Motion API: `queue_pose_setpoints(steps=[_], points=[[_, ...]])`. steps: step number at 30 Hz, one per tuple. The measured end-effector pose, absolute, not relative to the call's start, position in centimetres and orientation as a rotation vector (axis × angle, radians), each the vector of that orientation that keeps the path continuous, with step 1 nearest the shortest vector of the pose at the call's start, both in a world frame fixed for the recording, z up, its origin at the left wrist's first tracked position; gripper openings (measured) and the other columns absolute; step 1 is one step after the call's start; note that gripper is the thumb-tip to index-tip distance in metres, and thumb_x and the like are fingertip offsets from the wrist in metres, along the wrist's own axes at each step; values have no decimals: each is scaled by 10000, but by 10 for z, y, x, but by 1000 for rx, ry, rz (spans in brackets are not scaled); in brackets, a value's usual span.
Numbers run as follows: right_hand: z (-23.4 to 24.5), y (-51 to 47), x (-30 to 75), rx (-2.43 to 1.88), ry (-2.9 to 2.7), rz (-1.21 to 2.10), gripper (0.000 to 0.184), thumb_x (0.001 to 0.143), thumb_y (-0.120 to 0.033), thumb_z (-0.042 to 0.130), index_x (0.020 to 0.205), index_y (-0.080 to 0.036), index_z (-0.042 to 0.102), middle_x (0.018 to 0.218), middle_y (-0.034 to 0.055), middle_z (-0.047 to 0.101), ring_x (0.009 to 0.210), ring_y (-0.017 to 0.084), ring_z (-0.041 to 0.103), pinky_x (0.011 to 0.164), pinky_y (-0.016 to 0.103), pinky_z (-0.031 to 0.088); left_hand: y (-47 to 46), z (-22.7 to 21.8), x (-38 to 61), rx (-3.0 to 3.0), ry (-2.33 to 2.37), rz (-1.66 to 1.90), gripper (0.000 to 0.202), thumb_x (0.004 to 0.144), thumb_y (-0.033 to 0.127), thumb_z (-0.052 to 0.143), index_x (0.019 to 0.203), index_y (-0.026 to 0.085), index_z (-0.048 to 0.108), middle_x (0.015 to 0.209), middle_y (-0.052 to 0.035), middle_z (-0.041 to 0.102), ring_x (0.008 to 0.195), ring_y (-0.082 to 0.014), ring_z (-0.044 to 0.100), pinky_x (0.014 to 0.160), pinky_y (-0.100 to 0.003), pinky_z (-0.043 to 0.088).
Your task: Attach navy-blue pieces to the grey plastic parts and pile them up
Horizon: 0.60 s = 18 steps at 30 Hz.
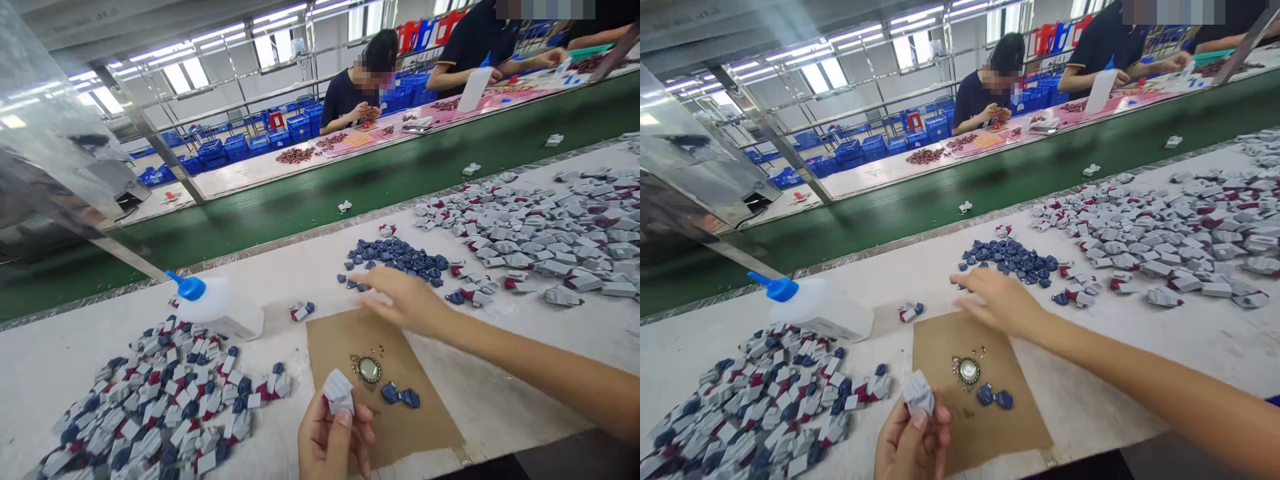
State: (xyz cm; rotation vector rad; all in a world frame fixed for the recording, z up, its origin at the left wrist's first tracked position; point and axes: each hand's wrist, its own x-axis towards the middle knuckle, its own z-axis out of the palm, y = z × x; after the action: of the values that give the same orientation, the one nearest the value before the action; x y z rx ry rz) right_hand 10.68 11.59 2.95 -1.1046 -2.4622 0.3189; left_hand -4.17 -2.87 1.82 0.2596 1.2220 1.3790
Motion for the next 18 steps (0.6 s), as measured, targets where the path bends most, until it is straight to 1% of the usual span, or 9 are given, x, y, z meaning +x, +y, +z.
queue_pose_setpoints(steps=[2,4,6,9,12,14,16,18], points=[[16,135,107,-1426,-2519,221,310,847,-399,444,966,-165,608,877,106,641,768,222,602,587,278,425,-34,22,-47,286,1233,1401,394,431,427,796,674,141,676,537,-43,640,402,-98,531,261,-118,311],[6,147,103,-1525,-2584,209,290,835,-403,459,873,-157,608,833,108,642,736,232,602,539,265,389,-38,23,-50,317,1251,1436,374,480,419,780,709,145,668,544,-39,642,399,-91,528,269,-113,314],[2,151,98,-1518,-2584,222,262,844,-360,442,851,-149,599,807,116,642,733,237,598,525,259,367,-41,24,-51,349,1251,1469,329,535,394,760,735,153,658,549,-35,642,406,-86,532,289,-109,330],[6,149,94,-1483,-2604,263,205,830,-230,424,818,-145,609,753,110,636,712,222,591,547,260,372,-44,26,-54,360,1185,1483,255,583,327,732,767,174,645,601,-24,640,439,-87,529,290,-109,341],[17,140,99,-1380,-2646,354,199,787,-148,442,836,-162,634,816,89,628,724,181,584,625,255,413,-46,29,-61,293,1053,1435,238,573,294,724,777,206,640,607,15,592,413,-64,467,258,-99,308],[23,128,104,-1261,-2619,510,206,770,-130,453,832,-176,644,871,76,613,743,160,581,655,246,440,-47,30,-64,250,988,1399,258,563,335,726,778,218,643,606,25,565,400,-50,433,254,-96,298],[28,112,109,-1161,-2515,709,180,777,-158,466,792,-185,644,858,65,599,726,150,580,629,242,462,-48,28,-65,247,1000,1398,269,585,406,707,762,212,648,623,15,555,418,-61,440,247,-105,297],[29,94,111,-1095,-2417,811,179,806,-207,461,791,-191,638,842,63,589,694,146,576,591,249,468,-50,25,-63,273,1108,1435,279,633,443,671,760,195,653,669,-5,568,457,-70,457,260,-112,308]])
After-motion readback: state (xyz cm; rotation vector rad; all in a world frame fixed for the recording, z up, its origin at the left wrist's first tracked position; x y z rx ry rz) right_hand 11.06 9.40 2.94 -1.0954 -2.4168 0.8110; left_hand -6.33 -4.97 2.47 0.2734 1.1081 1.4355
